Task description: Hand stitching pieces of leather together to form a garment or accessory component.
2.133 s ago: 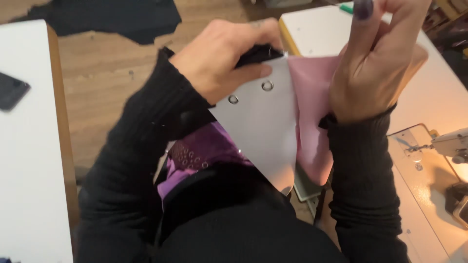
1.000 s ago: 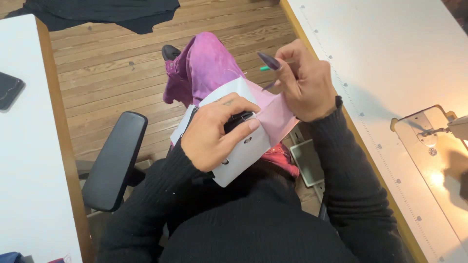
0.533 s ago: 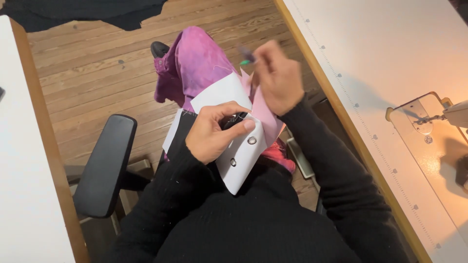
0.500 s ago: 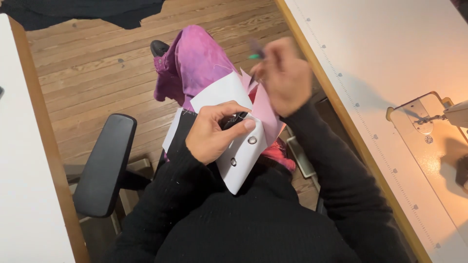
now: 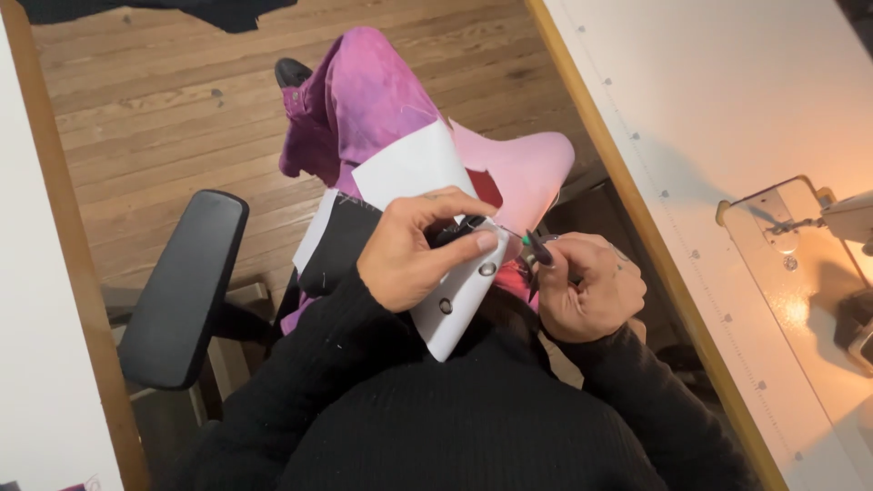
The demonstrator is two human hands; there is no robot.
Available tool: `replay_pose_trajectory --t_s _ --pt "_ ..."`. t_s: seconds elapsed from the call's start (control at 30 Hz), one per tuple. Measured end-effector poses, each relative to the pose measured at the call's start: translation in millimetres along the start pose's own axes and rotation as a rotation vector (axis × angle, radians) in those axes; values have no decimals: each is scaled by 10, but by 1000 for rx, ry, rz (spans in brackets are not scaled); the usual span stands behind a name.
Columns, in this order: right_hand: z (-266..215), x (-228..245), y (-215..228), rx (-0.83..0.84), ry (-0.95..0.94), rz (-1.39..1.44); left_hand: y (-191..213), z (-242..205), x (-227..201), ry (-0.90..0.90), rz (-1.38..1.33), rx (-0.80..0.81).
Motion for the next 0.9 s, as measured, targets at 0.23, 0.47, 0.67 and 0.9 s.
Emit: replay_pose_trajectory --t_s 0.23,0.47,0.67,0.9 --pt "172 79 28 1 123 92 7 3 70 33 -23 10" --pt "166 88 28 72 106 73 7 3 60 46 -23 25" --pt "191 113 12 30 169 84 3 -5 76 43 -3 26" --pt "188 104 19 27 169 46 -9 -2 91 49 -7 24"
Point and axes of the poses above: each hand's wrist, its own z-axis towards the middle knuckle, its own y-axis out of the back of the hand, x = y × z, the point moved 5 cm from there along z, towards the middle knuckle, and after that the axes turned 9 degrees about x, right-handed, at the moved point
